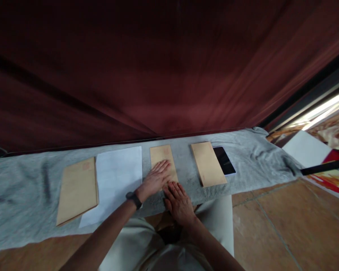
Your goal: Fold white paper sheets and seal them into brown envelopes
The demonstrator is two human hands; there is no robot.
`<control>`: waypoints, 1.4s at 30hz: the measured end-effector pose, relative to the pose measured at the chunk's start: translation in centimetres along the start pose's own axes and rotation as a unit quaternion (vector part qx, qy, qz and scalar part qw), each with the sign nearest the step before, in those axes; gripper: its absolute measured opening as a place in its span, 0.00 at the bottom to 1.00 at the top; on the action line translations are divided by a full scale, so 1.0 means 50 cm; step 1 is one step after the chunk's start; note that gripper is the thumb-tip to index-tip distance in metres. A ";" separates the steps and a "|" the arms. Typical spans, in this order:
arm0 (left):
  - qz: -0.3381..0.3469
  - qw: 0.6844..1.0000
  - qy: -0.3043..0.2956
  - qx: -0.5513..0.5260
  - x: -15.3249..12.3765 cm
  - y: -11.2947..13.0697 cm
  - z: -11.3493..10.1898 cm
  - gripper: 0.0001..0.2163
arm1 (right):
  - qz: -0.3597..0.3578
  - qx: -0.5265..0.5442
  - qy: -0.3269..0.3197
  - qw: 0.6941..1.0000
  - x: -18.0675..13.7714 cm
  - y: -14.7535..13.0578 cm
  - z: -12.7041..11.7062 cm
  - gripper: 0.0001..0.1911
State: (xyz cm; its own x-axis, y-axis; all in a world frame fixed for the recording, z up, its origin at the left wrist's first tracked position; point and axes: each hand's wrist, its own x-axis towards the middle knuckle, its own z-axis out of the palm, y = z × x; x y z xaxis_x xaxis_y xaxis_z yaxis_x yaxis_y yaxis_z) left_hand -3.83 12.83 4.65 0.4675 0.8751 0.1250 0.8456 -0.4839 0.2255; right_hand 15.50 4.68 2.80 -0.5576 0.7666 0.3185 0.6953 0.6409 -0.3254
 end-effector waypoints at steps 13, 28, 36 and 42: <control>-0.106 0.990 0.058 0.079 -0.213 0.149 0.020 0.30 | -0.021 0.003 -0.007 1.000 -0.003 0.006 -0.005 0.28; -0.345 0.887 0.254 -0.172 -0.136 0.141 0.045 0.20 | 0.031 -0.006 0.019 0.999 -0.005 0.009 0.003 0.28; -0.399 0.761 0.274 -0.431 -0.069 0.175 -0.031 0.26 | 0.111 -0.016 -0.030 0.993 0.031 -0.017 -0.017 0.26; -0.310 0.802 0.255 -0.443 -0.040 0.253 -0.086 0.28 | 0.244 0.159 0.003 0.957 0.081 -0.010 -0.091 0.17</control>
State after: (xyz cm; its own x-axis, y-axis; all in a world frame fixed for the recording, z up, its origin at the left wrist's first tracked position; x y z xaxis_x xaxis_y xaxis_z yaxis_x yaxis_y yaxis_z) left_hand 4.81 4.98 11.40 -0.3283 0.9432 0.0507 0.2534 0.0363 0.9667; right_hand 14.95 7.28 8.32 -0.1989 0.9779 0.0648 0.6977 0.1877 -0.6914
